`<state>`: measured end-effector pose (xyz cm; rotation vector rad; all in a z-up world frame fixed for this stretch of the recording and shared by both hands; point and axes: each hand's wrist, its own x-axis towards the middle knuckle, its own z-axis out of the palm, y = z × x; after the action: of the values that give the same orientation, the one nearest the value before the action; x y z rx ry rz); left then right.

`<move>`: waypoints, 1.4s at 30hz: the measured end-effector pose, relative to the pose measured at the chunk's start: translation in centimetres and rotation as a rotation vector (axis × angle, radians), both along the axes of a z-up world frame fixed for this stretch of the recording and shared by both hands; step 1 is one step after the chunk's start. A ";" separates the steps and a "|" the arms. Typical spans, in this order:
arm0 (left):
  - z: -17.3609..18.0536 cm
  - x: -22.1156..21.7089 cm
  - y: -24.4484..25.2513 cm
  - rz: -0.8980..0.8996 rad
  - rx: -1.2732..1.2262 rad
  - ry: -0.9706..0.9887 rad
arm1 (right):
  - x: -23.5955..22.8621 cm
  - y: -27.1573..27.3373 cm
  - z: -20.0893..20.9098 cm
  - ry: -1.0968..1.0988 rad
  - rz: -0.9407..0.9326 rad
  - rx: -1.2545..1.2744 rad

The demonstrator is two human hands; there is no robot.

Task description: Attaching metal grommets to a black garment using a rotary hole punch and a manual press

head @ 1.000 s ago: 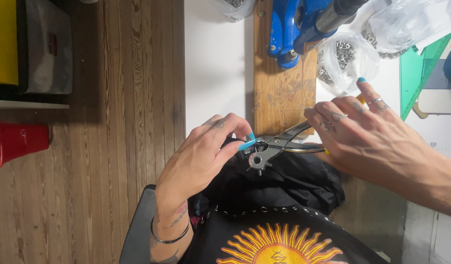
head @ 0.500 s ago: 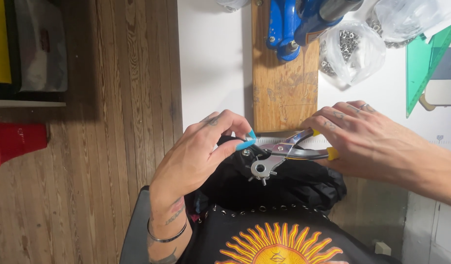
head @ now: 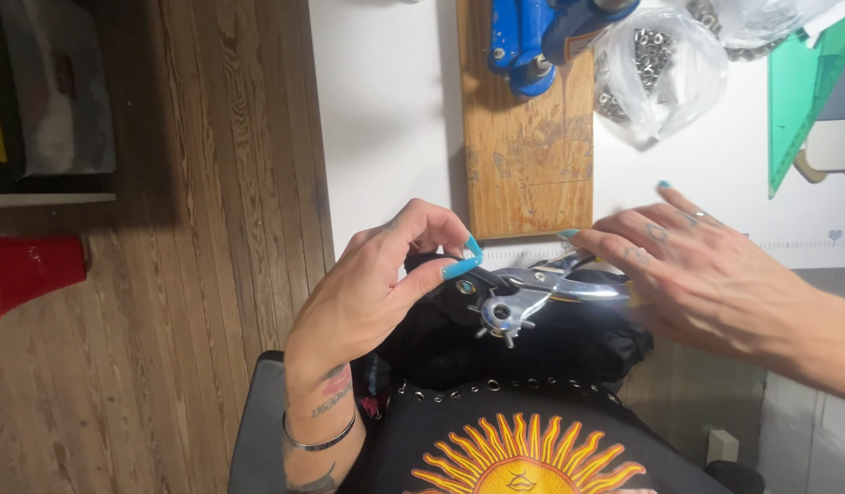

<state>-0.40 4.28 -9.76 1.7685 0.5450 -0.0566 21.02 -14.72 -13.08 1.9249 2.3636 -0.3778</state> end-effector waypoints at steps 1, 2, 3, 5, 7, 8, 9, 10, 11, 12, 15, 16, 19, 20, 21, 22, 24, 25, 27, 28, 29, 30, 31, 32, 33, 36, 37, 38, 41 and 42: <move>0.0 0.0 0.0 0.002 0.000 0.005 | -0.1 0.0 0.1 0.005 0.002 0.000; 0.0 -0.1 0.0 -0.005 -0.021 -0.016 | -0.3 0.0 0.3 -0.073 0.025 0.019; -0.1 0.1 0.0 -0.021 -0.046 -0.041 | -0.4 -0.3 0.5 -0.156 0.039 0.034; -0.1 0.2 -0.1 -0.025 -0.061 -0.043 | -0.6 -0.6 0.8 -0.130 0.015 0.015; -0.1 0.3 -0.2 -0.026 -0.073 -0.044 | -0.8 -0.8 0.9 -0.101 -0.004 -0.002; -0.2 0.3 -0.2 -0.025 -0.071 -0.045 | -0.8 -0.9 0.9 -0.058 -0.041 0.020; -0.3 0.3 -0.1 -0.020 -0.066 -0.045 | -0.9 -0.9 0.9 -0.015 -0.073 0.045; -0.3 0.3 -0.1 -0.018 -0.066 -0.043 | -0.8 -1.2 0.6 -0.012 -0.071 0.045; -0.3 0.3 -0.1 -0.026 -0.071 -0.036 | -0.7 -1.5 0.4 -0.029 -0.104 -0.004; -0.3 0.3 -0.1 -0.035 -0.077 -0.030 | -0.5 -1.9 0.1 -0.046 -0.137 -0.052; -0.1 0.4 -0.1 -0.041 -0.075 -0.018 | -0.3 -1.9 0.4 -0.025 -0.109 -0.010; -0.2 0.5 -0.2 -0.044 -0.076 -0.018 | -0.1 -1.9 0.4 -0.026 -0.112 -0.011; -0.3 0.5 -0.1 -0.049 -0.072 0.007 | 0.6 -1.9 0.2 0.038 -0.126 -0.104; -0.3 0.5 -0.1 -0.053 -0.086 0.004 | 0.8 -2.0 0.0 0.059 -0.131 -0.154; -0.3 0.5 -0.1 -0.057 -0.104 0.002 | 1.0 -2.1 -0.1 0.080 -0.137 -0.208; -0.5 0.6 0.0 -0.058 -0.105 0.001 | 1.2 -2.2 -0.1 0.079 -0.138 -0.210; -0.9 0.4 0.0 -0.091 -0.117 -0.051 | 1.6 -2.2 -0.3 0.211 -0.194 -0.262; -1.3 0.3 0.0 -0.087 -0.119 -0.050 | 1.6 -1.9 -0.4 0.211 -0.190 -0.264; -2.1 0.2 0.0 -0.177 -0.058 -0.101 | 1.9 -1.5 -0.3 0.174 -0.332 -0.408; -2.3 0.3 -0.1 -0.179 -0.061 -0.107 | 2.2 -1.1 -0.1 0.168 -0.336 -0.410; -2.6 0.4 -0.2 -0.194 -0.036 -0.120 | 2.6 -0.7 0.2 0.303 -0.380 -0.537; -2.8 0.4 -0.3 -0.208 -0.012 -0.133 | 2.9 -0.3 0.5 0.441 -0.422 -0.661; -3.3 0.4 -0.5 -0.200 -0.015 -0.142 | 2.8 0.0 0.5 0.429 -0.419 -0.665; -3.8 0.4 -0.6 -0.211 -0.031 -0.205 | 2.7 0.4 0.6 0.460 -0.431 -0.727; -4.3 0.3 -0.8 -0.214 -0.044 -0.265 | 2.6 0.9 0.5 0.490 -0.435 -0.788; -4.2 0.8 -0.9 -0.050 -0.326 -0.248 | 2.9 1.1 0.0 0.613 -0.433 -0.769; -4.4 0.9 -1.1 -0.039 -0.327 -0.254 | 3.0 1.1 -0.1 0.604 -0.424 -0.775; -4.6 1.0 -1.3 0.007 -0.298 -0.251 | 3.2 1.2 -0.2 0.631 -0.418 -0.771; -4.2 1.6 -1.8 0.102 -0.236 -0.225 | 3.2 1.9 0.2 0.649 -0.396 -0.817; -3.8 1.8 -1.9 0.146 -0.204 -0.194 | 3.2 2.2 0.5 0.649 -0.383 -0.866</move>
<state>1.37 2.37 -13.58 1.5125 0.5070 0.1550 24.18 -12.51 -12.62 1.8928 1.5214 -1.9049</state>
